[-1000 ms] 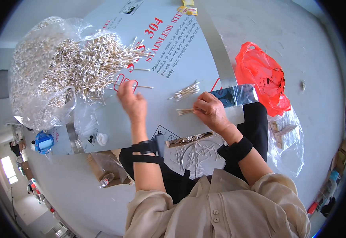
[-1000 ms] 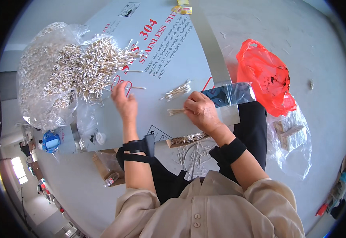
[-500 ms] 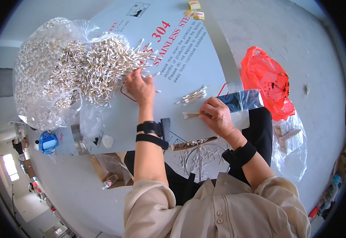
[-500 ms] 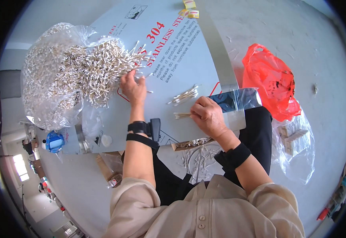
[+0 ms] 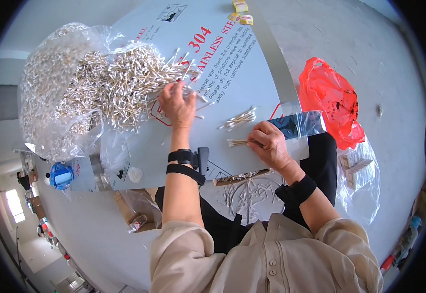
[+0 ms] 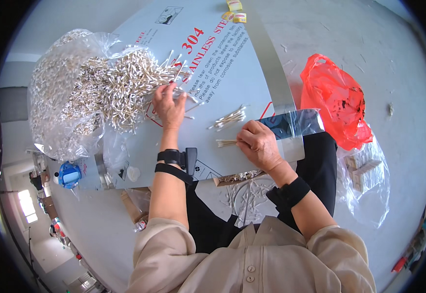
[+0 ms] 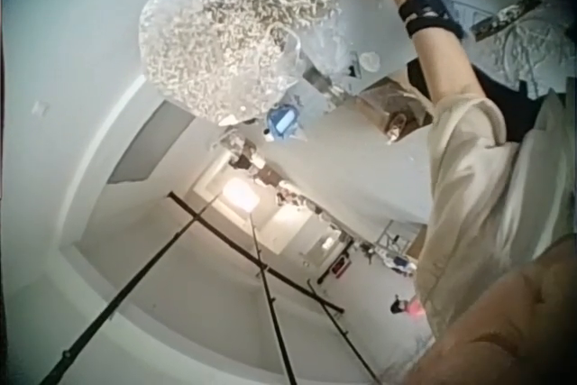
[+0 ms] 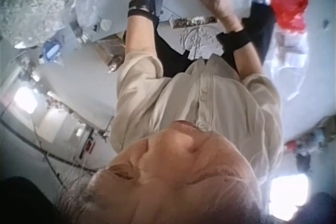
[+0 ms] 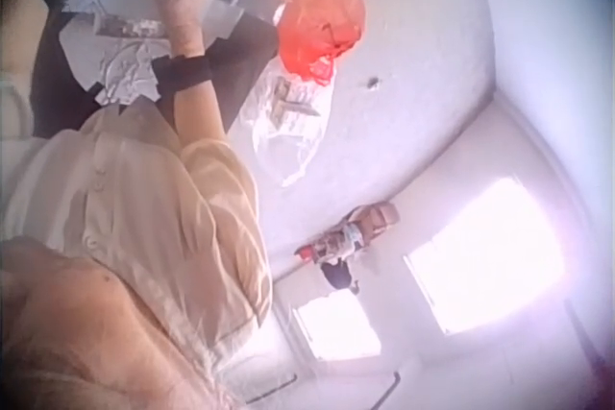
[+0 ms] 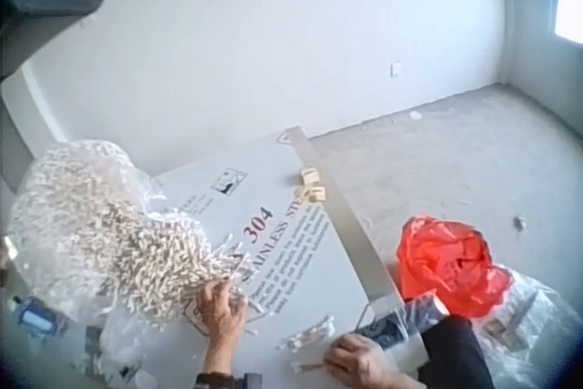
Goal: Packaging cotton swabs into small plastic containers and applying labels.
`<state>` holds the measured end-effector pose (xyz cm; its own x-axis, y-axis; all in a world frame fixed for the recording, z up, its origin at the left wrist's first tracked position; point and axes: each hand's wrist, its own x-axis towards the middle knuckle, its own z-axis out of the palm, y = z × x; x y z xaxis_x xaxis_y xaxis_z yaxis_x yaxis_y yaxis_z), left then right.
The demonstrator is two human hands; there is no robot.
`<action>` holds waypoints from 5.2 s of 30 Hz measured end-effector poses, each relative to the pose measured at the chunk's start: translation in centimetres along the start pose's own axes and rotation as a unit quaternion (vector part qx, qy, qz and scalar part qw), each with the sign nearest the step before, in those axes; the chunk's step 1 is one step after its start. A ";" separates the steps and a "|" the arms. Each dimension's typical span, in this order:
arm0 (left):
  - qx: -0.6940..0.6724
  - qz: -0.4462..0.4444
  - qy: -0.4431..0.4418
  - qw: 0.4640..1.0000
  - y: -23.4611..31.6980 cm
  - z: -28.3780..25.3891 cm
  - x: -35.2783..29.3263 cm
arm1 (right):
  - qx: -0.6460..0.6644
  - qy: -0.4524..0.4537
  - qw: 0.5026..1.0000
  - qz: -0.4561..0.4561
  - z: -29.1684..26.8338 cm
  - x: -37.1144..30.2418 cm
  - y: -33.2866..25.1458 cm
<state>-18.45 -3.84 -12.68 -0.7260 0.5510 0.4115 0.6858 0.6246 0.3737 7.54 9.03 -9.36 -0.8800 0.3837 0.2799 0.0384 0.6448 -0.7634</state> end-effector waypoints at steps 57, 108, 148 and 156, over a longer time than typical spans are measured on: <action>-0.063 0.154 -0.115 0.979 8.0 -0.6 1.7 | -0.018 0.138 0.990 0.030 -0.8 1.5 0.5; 0.092 0.081 -0.196 0.973 14.0 -1.0 -9.6 | -0.168 0.010 0.984 0.051 2.0 11.8 4.2; -0.346 -0.192 0.118 0.911 7.7 -1.3 -7.8 | 0.339 0.210 0.908 0.126 2.2 6.0 2.8; -0.411 -0.184 0.082 0.889 12.2 0.6 -7.4 | 0.319 0.168 0.922 0.140 2.6 6.3 2.3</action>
<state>-4.70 0.05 -11.64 -0.9381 0.2632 0.2253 0.2570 0.0926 0.9620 0.90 11.23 -10.90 -0.6768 0.7290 0.1027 -0.1394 0.0101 -0.9902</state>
